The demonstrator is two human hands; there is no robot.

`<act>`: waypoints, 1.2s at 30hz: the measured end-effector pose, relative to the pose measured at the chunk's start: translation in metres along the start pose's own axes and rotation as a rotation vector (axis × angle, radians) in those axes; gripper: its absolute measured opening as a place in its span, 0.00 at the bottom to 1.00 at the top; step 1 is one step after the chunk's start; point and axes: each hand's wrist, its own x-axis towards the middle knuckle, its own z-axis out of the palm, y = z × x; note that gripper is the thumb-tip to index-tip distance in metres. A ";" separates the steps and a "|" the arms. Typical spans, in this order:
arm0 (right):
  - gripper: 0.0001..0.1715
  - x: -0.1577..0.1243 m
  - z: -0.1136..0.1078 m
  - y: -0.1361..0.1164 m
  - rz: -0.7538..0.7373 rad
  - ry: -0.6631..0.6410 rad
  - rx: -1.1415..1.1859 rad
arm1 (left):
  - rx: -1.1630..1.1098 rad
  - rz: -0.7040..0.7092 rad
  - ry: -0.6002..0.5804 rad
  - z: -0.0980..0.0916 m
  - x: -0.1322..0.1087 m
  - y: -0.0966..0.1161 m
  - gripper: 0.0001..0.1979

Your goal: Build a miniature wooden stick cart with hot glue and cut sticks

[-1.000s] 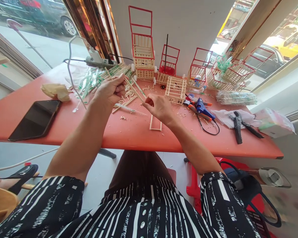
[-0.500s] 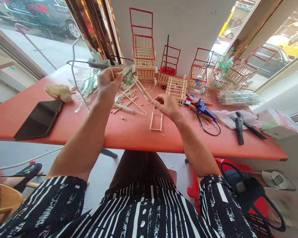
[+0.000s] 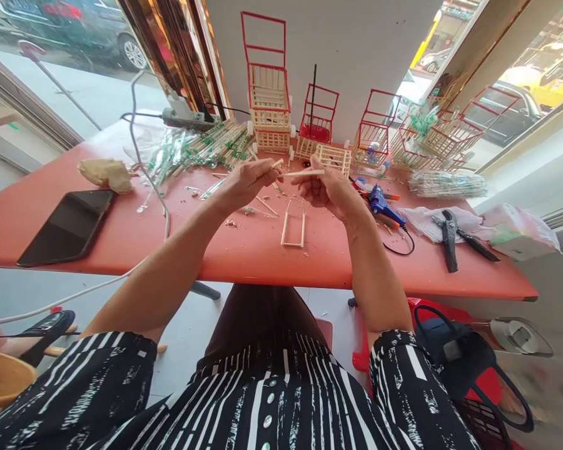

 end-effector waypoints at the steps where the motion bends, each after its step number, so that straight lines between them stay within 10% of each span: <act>1: 0.36 0.000 0.000 0.000 -0.040 0.032 0.007 | -0.102 -0.043 -0.001 0.001 0.000 0.003 0.16; 7: 0.34 0.003 0.018 0.011 -0.332 0.070 -0.116 | -0.726 -0.268 -0.200 0.014 0.000 0.018 0.25; 14: 0.33 0.014 0.027 0.027 -0.349 0.157 -0.130 | -0.881 -0.367 -0.340 0.023 -0.002 0.022 0.27; 19: 0.30 0.010 0.020 0.021 -0.384 0.300 -0.254 | -0.878 -0.339 -0.336 0.026 -0.002 0.012 0.28; 26: 0.22 -0.032 -0.015 -0.007 -0.431 0.438 -0.678 | -0.709 -0.417 -0.022 0.015 0.000 -0.001 0.21; 36: 0.16 -0.043 -0.022 0.022 -0.196 0.368 -0.865 | -0.553 -0.387 -0.149 0.014 -0.004 0.000 0.15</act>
